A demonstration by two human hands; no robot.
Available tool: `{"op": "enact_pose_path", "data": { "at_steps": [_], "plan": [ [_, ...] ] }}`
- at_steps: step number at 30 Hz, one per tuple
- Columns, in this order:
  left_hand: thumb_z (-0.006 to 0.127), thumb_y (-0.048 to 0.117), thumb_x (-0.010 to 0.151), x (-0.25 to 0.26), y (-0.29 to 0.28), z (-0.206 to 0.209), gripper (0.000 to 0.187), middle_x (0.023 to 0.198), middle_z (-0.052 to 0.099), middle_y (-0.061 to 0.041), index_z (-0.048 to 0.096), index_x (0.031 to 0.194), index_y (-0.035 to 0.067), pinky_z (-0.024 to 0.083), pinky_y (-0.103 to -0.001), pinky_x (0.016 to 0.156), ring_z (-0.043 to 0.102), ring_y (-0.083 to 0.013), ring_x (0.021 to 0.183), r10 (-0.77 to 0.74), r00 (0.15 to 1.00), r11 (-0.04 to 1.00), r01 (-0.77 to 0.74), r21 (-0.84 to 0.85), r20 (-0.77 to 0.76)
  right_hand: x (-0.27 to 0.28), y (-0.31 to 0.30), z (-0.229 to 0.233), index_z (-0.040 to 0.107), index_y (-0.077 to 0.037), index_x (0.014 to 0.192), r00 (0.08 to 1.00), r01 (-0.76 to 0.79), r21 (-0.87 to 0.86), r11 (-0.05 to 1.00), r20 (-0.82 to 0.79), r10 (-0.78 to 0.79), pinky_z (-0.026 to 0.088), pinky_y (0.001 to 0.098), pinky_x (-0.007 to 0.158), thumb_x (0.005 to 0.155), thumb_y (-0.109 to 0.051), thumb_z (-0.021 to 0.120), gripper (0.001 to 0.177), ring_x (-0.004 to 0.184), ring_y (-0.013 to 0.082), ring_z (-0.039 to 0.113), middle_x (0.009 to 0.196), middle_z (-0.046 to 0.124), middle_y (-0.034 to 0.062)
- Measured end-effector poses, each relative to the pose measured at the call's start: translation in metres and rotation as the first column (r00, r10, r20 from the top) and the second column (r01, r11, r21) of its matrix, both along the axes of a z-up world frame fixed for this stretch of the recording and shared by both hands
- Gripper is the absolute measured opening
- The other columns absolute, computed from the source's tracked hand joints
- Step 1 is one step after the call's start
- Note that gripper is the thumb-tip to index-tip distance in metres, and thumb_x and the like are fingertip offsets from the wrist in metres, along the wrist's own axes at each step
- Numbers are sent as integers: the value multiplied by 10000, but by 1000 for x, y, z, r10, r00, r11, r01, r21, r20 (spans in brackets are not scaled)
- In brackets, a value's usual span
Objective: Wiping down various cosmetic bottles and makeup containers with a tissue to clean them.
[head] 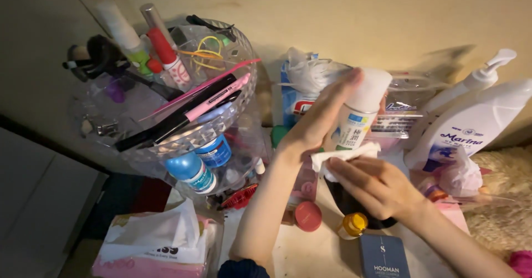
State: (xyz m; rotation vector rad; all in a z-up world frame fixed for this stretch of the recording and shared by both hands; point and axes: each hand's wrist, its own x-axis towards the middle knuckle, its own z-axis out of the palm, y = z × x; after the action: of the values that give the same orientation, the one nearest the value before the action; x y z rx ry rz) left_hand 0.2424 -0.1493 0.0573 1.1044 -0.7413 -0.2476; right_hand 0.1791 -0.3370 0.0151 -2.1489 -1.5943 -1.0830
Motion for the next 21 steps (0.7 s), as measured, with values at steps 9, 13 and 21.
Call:
{"op": "enact_pose_path", "data": {
  "at_steps": [9, 13, 21],
  "plan": [
    [491, 702, 1006, -6, -3, 3, 756, 1029, 665, -85, 629, 1196, -16, 555, -294, 778, 669, -159, 930, 36, 999, 998, -35, -57, 12, 3, 11, 33, 785, 62, 1098, 920, 94, 239, 966, 350, -176, 591, 387, 786, 852, -41, 759, 268, 961, 298, 667, 1221, 668, 207],
    [473, 702, 996, -9, 1, 14, 729, 915, 659, -122, 589, 1159, 1, 604, -331, 662, 687, -189, 777, 122, 988, 991, -126, -39, -95, -2, 11, 10, 745, 81, 1055, 976, -15, -17, 1000, 216, 19, 611, 436, 889, 720, -30, 705, 355, 1026, 308, 696, 1212, 665, 217],
    [428, 714, 1006, -15, 22, 26, 752, 886, 675, -116, 597, 1158, -3, 593, -334, 651, 694, -180, 757, 118, 988, 983, -131, -132, -103, -1, 18, 44, 714, 117, 1105, 955, -154, -23, 988, 251, 154, 596, 392, 905, 769, -45, 698, 373, 1019, 301, 672, 1210, 680, 196]
  ]
}}
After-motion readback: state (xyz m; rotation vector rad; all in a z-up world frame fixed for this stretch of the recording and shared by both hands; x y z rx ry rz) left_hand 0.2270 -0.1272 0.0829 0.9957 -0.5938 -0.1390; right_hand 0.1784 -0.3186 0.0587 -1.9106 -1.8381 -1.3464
